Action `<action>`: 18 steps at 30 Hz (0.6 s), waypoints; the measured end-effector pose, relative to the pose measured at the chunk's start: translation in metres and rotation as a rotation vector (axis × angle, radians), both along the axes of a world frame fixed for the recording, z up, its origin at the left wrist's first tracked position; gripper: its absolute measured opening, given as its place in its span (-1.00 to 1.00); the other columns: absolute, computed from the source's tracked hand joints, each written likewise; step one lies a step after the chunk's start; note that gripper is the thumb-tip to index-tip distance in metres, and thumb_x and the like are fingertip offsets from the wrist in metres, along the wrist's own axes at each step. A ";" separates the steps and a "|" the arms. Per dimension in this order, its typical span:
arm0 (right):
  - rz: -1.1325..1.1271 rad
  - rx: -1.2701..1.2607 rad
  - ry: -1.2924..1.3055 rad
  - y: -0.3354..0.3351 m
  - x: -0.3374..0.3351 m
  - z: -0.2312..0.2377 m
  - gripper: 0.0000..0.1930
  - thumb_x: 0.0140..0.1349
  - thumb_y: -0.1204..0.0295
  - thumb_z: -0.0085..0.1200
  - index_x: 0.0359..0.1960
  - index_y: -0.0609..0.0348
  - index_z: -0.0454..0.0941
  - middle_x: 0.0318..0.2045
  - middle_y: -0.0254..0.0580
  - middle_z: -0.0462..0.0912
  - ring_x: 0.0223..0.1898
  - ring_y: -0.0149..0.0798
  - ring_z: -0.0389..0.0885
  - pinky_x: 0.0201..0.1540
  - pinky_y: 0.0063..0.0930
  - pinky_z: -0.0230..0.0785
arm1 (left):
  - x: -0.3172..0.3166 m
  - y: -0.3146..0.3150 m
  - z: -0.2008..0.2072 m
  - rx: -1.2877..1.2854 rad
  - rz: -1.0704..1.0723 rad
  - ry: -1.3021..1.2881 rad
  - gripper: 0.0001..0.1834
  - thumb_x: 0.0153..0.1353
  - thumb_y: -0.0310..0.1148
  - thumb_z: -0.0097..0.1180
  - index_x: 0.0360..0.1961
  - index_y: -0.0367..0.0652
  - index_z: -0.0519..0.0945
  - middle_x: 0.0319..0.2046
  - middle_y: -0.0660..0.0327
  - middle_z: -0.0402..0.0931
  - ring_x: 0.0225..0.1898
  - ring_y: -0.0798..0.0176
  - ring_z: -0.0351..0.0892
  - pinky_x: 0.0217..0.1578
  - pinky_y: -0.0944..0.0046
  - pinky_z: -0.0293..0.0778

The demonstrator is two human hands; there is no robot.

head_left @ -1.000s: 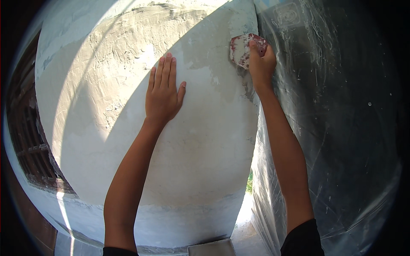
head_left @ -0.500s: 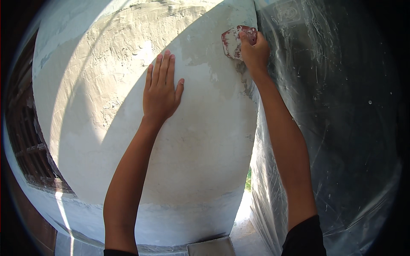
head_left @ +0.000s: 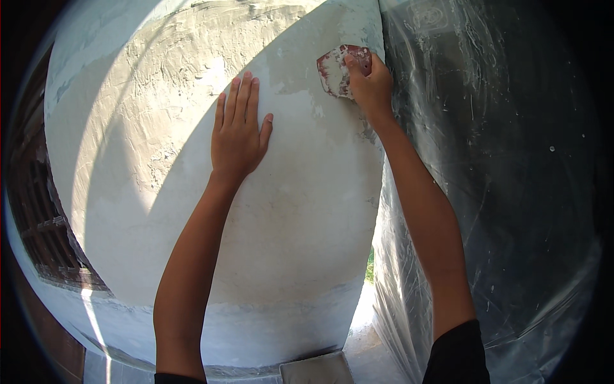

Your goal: The person applies wall putty to an exterior wall using a putty knife.

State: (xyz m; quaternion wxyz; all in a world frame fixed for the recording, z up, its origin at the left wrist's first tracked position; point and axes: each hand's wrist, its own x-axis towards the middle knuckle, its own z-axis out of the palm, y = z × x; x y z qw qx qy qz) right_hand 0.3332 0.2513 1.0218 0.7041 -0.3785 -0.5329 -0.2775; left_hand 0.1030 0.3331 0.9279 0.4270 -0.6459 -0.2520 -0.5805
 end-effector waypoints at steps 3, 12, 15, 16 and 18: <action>0.003 0.153 0.142 -0.009 0.011 0.013 -0.71 0.26 0.26 0.24 -0.27 0.29 0.57 -0.38 -0.03 0.68 -0.29 -0.10 0.66 -0.11 -0.21 0.45 | 0.004 -0.003 0.002 0.010 -0.015 0.006 -0.31 0.42 -0.17 -0.05 0.49 -0.23 0.14 0.50 0.06 0.09 0.54 0.08 0.00 0.50 -0.01 -0.09; 0.107 0.261 0.238 -0.013 0.013 -0.001 -0.72 0.28 0.28 0.21 -0.26 0.31 0.55 -0.37 0.04 0.67 -0.32 -0.05 0.68 -0.18 -0.17 0.46 | 0.003 -0.003 0.000 0.003 -0.022 0.009 -0.32 0.42 -0.18 -0.05 0.48 -0.23 0.16 0.50 0.07 0.10 0.54 0.08 0.01 0.50 -0.02 -0.08; 0.153 0.105 -0.077 -0.005 -0.004 -0.014 -0.73 0.29 0.30 0.21 -0.26 0.31 0.56 -0.37 0.00 0.68 -0.33 -0.08 0.67 -0.19 -0.21 0.46 | 0.001 -0.001 -0.001 -0.006 0.029 -0.005 -0.30 0.41 -0.12 -0.06 0.48 -0.20 0.18 0.51 0.12 0.09 0.55 0.14 0.00 0.50 0.02 -0.08; -0.041 0.064 -0.134 -0.002 -0.006 -0.017 -0.72 0.29 0.28 0.22 -0.27 0.31 0.55 -0.41 -0.07 0.66 -0.37 -0.19 0.62 -0.22 -0.28 0.44 | 0.000 0.001 -0.001 -0.007 0.027 -0.006 -0.30 0.41 -0.12 -0.06 0.48 -0.20 0.18 0.51 0.12 0.09 0.55 0.14 0.00 0.50 0.02 -0.08; -0.022 0.099 0.020 -0.010 0.008 -0.009 -0.72 0.29 0.27 0.22 -0.27 0.30 0.55 -0.42 -0.08 0.65 -0.37 -0.20 0.60 -0.21 -0.28 0.43 | 0.000 -0.001 0.001 0.008 0.030 -0.008 -0.31 0.41 -0.12 -0.05 0.48 -0.20 0.18 0.51 0.11 0.10 0.55 0.14 0.00 0.50 0.02 -0.07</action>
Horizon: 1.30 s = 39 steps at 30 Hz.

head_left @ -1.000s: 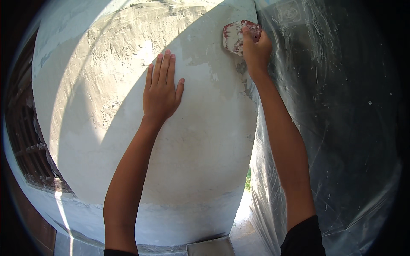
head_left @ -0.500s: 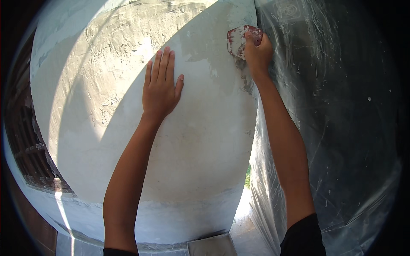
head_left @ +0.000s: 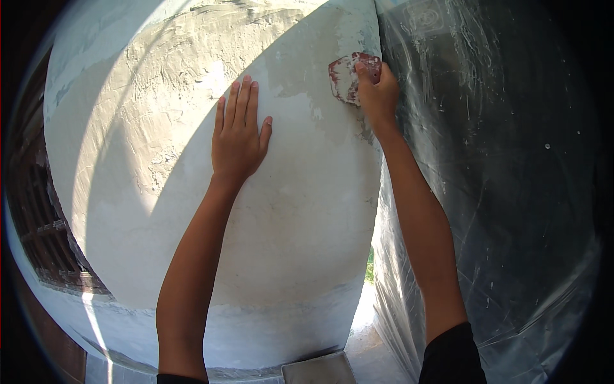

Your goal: The person applies wall putty to an exterior wall using a putty knife.

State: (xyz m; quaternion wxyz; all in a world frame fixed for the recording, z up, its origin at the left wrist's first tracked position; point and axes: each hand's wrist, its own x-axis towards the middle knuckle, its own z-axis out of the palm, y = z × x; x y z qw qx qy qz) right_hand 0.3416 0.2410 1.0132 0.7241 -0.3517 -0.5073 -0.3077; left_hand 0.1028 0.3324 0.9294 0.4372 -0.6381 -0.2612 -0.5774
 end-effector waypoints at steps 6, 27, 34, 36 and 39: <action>0.180 -0.029 -0.007 0.007 0.007 -0.003 -0.72 0.29 0.26 0.24 -0.26 0.29 0.57 -0.41 -0.11 0.65 -0.35 -0.21 0.61 -0.18 -0.27 0.44 | 0.001 -0.001 -0.002 -0.003 -0.046 0.011 -0.32 0.42 -0.18 -0.05 0.48 -0.23 0.16 0.50 0.07 0.11 0.54 0.07 0.02 0.50 -0.02 -0.08; 0.226 -0.138 -0.028 -0.017 0.047 -0.017 -0.71 0.34 0.27 0.24 -0.13 0.27 0.58 -0.35 -0.27 0.68 -0.28 -0.44 0.60 -0.11 -0.46 0.43 | 0.002 -0.002 0.000 0.001 -0.055 0.011 -0.32 0.42 -0.19 -0.05 0.48 -0.23 0.16 0.51 0.07 0.08 0.55 0.08 0.00 0.50 -0.02 -0.09; 0.154 -0.275 -0.190 -0.015 0.040 -0.014 -0.73 0.35 0.27 0.22 -0.15 0.26 0.59 -0.36 -0.26 0.69 -0.32 -0.48 0.60 -0.20 -0.48 0.45 | -0.001 0.000 -0.004 -0.013 -0.035 0.004 -0.32 0.42 -0.19 -0.06 0.49 -0.22 0.14 0.51 0.07 0.09 0.55 0.09 0.00 0.50 -0.02 -0.10; 0.352 -0.047 -0.034 -0.016 0.041 -0.002 -0.71 0.33 0.26 0.23 -0.16 0.28 0.59 -0.36 -0.24 0.70 -0.33 -0.46 0.59 -0.20 -0.42 0.43 | 0.004 -0.001 -0.001 -0.005 -0.014 0.001 -0.31 0.41 -0.14 -0.04 0.48 -0.19 0.18 0.51 0.11 0.10 0.54 0.12 0.01 0.50 0.00 -0.07; 0.218 -0.183 -0.230 0.001 0.018 -0.004 -0.73 0.34 0.26 0.22 -0.17 0.25 0.62 -0.33 -0.20 0.73 -0.34 -0.41 0.64 -0.21 -0.38 0.47 | 0.001 0.000 -0.001 -0.011 -0.008 0.000 -0.31 0.42 -0.13 -0.04 0.48 -0.19 0.18 0.51 0.12 0.09 0.55 0.13 0.00 0.50 0.01 -0.07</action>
